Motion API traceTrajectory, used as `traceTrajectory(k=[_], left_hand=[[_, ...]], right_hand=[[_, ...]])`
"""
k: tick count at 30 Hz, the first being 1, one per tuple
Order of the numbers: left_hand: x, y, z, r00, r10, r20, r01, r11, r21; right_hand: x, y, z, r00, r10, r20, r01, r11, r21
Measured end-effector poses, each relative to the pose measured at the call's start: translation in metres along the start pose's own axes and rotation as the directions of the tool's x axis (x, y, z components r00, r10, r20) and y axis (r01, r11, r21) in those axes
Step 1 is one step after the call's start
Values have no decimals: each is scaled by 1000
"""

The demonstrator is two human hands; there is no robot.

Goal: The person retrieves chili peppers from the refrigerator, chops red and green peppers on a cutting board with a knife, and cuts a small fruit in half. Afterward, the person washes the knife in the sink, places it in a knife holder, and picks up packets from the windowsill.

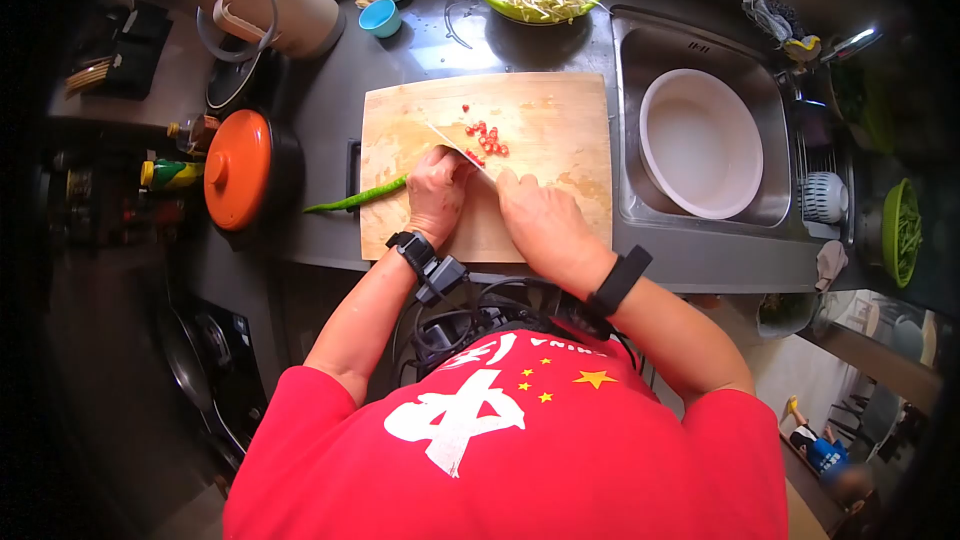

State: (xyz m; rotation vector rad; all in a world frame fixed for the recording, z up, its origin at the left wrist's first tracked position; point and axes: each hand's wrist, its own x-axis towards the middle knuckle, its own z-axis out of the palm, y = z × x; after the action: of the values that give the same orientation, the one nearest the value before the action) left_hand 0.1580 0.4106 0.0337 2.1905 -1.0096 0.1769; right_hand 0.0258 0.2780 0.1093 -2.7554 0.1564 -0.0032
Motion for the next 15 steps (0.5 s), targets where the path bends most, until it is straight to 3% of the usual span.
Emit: traceTrajectory(k=[4, 7, 10, 15], left_hand=[[3, -4, 2, 999, 47, -6, -47, 999, -21], [-1, -16, 7, 997, 51, 57, -55, 996, 72], [2, -10, 4, 998, 43, 53, -45, 997, 56], [4, -2, -1, 1000, 20, 17, -19, 999, -31]], right_hand=[[3, -11, 1, 999, 28, 17, -28, 999, 19], [28, -5, 13, 1000, 11, 25, -14, 992, 124], [57, 0, 26, 996, -56, -67, 67, 981, 180], [63, 25, 26, 995, 20, -102, 9, 961, 275]])
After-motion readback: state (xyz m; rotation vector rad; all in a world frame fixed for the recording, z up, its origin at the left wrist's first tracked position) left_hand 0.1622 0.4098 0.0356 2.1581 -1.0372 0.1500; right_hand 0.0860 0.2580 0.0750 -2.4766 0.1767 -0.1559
